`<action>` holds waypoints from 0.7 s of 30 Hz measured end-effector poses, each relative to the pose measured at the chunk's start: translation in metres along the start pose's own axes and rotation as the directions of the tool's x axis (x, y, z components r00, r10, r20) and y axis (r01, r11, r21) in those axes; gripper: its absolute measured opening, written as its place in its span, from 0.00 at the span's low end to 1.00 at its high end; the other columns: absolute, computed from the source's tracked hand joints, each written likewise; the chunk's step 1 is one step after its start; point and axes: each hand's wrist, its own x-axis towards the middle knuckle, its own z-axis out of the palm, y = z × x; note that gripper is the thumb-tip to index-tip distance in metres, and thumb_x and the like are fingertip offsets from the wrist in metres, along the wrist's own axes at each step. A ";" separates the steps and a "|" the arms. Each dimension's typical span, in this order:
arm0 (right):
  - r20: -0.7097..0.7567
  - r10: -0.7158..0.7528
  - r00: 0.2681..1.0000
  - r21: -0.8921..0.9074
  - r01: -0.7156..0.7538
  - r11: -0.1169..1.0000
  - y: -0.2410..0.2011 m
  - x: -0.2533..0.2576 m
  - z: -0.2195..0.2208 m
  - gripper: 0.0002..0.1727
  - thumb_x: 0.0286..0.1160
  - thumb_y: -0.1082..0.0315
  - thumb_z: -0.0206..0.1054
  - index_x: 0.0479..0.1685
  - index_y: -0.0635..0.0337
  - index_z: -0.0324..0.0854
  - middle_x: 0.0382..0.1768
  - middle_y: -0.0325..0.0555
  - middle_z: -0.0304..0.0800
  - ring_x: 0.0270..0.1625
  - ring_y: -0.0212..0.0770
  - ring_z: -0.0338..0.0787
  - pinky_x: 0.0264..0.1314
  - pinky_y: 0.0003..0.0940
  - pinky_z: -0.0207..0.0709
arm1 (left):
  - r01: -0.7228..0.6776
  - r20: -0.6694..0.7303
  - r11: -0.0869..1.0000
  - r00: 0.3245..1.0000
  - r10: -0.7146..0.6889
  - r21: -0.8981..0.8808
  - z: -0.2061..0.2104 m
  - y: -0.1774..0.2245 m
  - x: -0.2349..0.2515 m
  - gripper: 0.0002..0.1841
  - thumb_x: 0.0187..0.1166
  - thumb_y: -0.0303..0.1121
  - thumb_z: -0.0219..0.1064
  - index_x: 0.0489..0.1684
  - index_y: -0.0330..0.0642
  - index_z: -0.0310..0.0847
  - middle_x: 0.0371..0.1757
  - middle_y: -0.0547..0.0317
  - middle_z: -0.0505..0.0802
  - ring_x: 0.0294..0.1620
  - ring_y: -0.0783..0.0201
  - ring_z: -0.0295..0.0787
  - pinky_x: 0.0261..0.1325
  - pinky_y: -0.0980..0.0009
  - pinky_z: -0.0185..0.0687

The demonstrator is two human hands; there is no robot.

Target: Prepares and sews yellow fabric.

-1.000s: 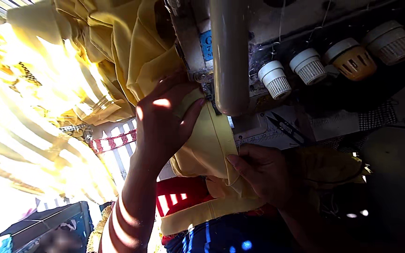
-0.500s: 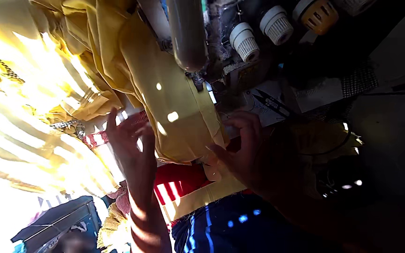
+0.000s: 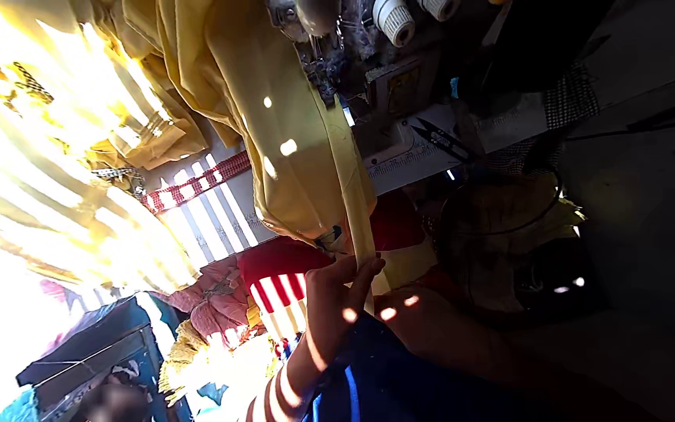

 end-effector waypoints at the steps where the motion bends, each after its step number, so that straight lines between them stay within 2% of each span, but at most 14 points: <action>1: 0.188 0.024 0.982 0.082 -0.040 0.996 0.005 0.001 -0.010 0.15 0.89 0.60 0.58 0.45 0.59 0.88 0.46 0.49 0.94 0.50 0.51 0.95 0.51 0.52 0.88 | 0.030 -0.002 0.997 1.000 -0.030 -0.067 0.000 0.002 -0.003 0.10 0.85 0.31 0.66 0.44 0.34 0.92 0.40 0.57 0.99 0.42 0.63 0.99 0.52 0.64 0.97; 2: 0.249 0.052 0.967 0.155 -0.092 0.984 0.012 0.004 -0.022 0.18 0.89 0.55 0.58 0.49 0.59 0.89 0.51 0.50 0.95 0.56 0.51 0.94 0.57 0.55 0.86 | 0.069 0.016 0.984 0.998 -0.067 -0.163 -0.003 0.006 -0.006 0.10 0.86 0.28 0.64 0.45 0.31 0.91 0.41 0.53 0.99 0.42 0.60 0.99 0.53 0.62 0.98; 3: 0.126 0.104 0.987 0.215 -0.129 0.968 0.020 0.009 -0.031 0.18 0.87 0.55 0.60 0.51 0.57 0.92 0.51 0.47 0.96 0.55 0.47 0.95 0.58 0.52 0.87 | 0.107 0.043 0.952 0.994 -0.099 -0.287 -0.008 0.009 -0.009 0.10 0.86 0.26 0.63 0.48 0.28 0.89 0.42 0.50 0.99 0.43 0.57 0.99 0.54 0.60 0.97; 4: -0.114 0.151 0.982 0.214 -0.124 0.969 0.027 0.019 -0.039 0.16 0.86 0.58 0.61 0.52 0.56 0.92 0.51 0.45 0.96 0.53 0.41 0.95 0.58 0.45 0.88 | 0.137 0.062 0.901 0.991 -0.122 -0.412 -0.014 0.012 -0.011 0.10 0.85 0.25 0.63 0.52 0.27 0.87 0.41 0.49 0.98 0.42 0.57 0.99 0.53 0.60 0.96; 6: -0.542 0.205 0.815 0.164 -0.137 0.977 0.040 0.053 -0.051 0.16 0.85 0.60 0.65 0.59 0.60 0.89 0.59 0.47 0.92 0.58 0.39 0.92 0.61 0.38 0.88 | 0.173 0.085 0.808 0.985 -0.152 -0.563 -0.022 0.016 -0.012 0.11 0.81 0.27 0.69 0.57 0.32 0.84 0.37 0.55 0.98 0.37 0.62 0.98 0.47 0.64 0.96; 7: -0.649 0.198 0.734 0.176 -0.108 0.978 0.046 0.074 -0.056 0.18 0.83 0.63 0.68 0.64 0.65 0.85 0.63 0.52 0.89 0.62 0.42 0.91 0.64 0.38 0.87 | 0.185 0.085 0.788 0.982 -0.167 -0.587 -0.023 0.018 -0.012 0.12 0.80 0.27 0.70 0.57 0.33 0.84 0.35 0.56 0.97 0.35 0.63 0.97 0.44 0.65 0.96; 8: -0.674 0.212 0.708 0.241 -0.061 0.969 0.050 0.093 -0.058 0.24 0.81 0.64 0.70 0.72 0.67 0.79 0.69 0.55 0.85 0.66 0.44 0.89 0.67 0.38 0.86 | 0.186 0.081 0.789 0.982 -0.172 -0.586 -0.023 0.020 -0.012 0.11 0.81 0.27 0.68 0.57 0.32 0.83 0.34 0.55 0.97 0.35 0.62 0.98 0.43 0.64 0.96; 9: -0.624 0.264 0.735 0.369 -0.020 0.929 0.052 0.107 -0.057 0.29 0.80 0.64 0.71 0.79 0.65 0.73 0.72 0.53 0.83 0.69 0.41 0.88 0.69 0.36 0.85 | 0.179 0.075 0.803 0.983 -0.166 -0.568 -0.021 0.021 -0.013 0.11 0.85 0.29 0.64 0.57 0.31 0.82 0.36 0.53 0.97 0.37 0.60 0.98 0.44 0.63 0.96; 10: -0.537 0.328 0.777 0.534 0.013 0.845 0.050 0.116 -0.054 0.30 0.80 0.65 0.70 0.81 0.61 0.69 0.70 0.49 0.85 0.66 0.37 0.89 0.65 0.34 0.87 | 0.168 0.079 0.817 0.986 -0.149 -0.552 -0.019 0.021 -0.015 0.14 0.89 0.34 0.60 0.59 0.31 0.81 0.40 0.51 0.97 0.40 0.57 0.98 0.46 0.61 0.96; 12: -0.407 0.425 0.808 0.749 0.030 0.662 0.035 0.115 -0.047 0.22 0.81 0.69 0.68 0.74 0.58 0.74 0.52 0.46 0.94 0.49 0.37 0.95 0.49 0.33 0.91 | 0.136 0.087 0.823 0.991 -0.105 -0.552 -0.017 0.020 -0.018 0.20 0.93 0.43 0.54 0.59 0.33 0.82 0.44 0.50 0.97 0.44 0.55 0.98 0.48 0.59 0.96; 13: -0.377 0.445 0.813 0.788 0.029 0.614 0.028 0.106 -0.042 0.18 0.82 0.70 0.67 0.69 0.58 0.77 0.46 0.45 0.95 0.44 0.37 0.95 0.45 0.32 0.91 | 0.117 0.080 0.827 0.993 -0.088 -0.550 -0.015 0.019 -0.019 0.20 0.94 0.42 0.52 0.56 0.33 0.84 0.45 0.49 0.96 0.44 0.55 0.98 0.49 0.58 0.96; 15: -0.344 0.439 0.830 0.795 0.009 0.606 0.013 0.078 -0.031 0.13 0.84 0.69 0.66 0.62 0.63 0.82 0.43 0.42 0.95 0.42 0.32 0.95 0.47 0.28 0.91 | 0.105 0.044 0.851 0.994 -0.096 -0.515 -0.012 0.015 -0.021 0.17 0.93 0.34 0.53 0.50 0.32 0.87 0.42 0.49 0.97 0.42 0.57 0.98 0.48 0.60 0.96; 18: -0.332 0.427 0.841 0.777 -0.013 0.629 -0.002 0.041 -0.019 0.11 0.85 0.72 0.62 0.56 0.70 0.85 0.41 0.40 0.95 0.40 0.26 0.94 0.45 0.23 0.91 | 0.172 0.028 0.875 0.984 -0.178 -0.453 -0.005 0.009 -0.019 0.12 0.87 0.28 0.61 0.40 0.34 0.91 0.34 0.55 0.96 0.36 0.66 0.94 0.44 0.67 0.93; 21: -0.330 0.421 0.845 0.768 -0.019 0.641 -0.003 0.026 -0.020 0.12 0.85 0.73 0.61 0.54 0.70 0.87 0.39 0.38 0.95 0.41 0.24 0.93 0.48 0.20 0.89 | 0.206 0.049 0.859 0.977 -0.207 -0.469 0.000 0.004 -0.014 0.09 0.83 0.27 0.67 0.37 0.34 0.93 0.33 0.56 0.96 0.35 0.67 0.95 0.45 0.68 0.93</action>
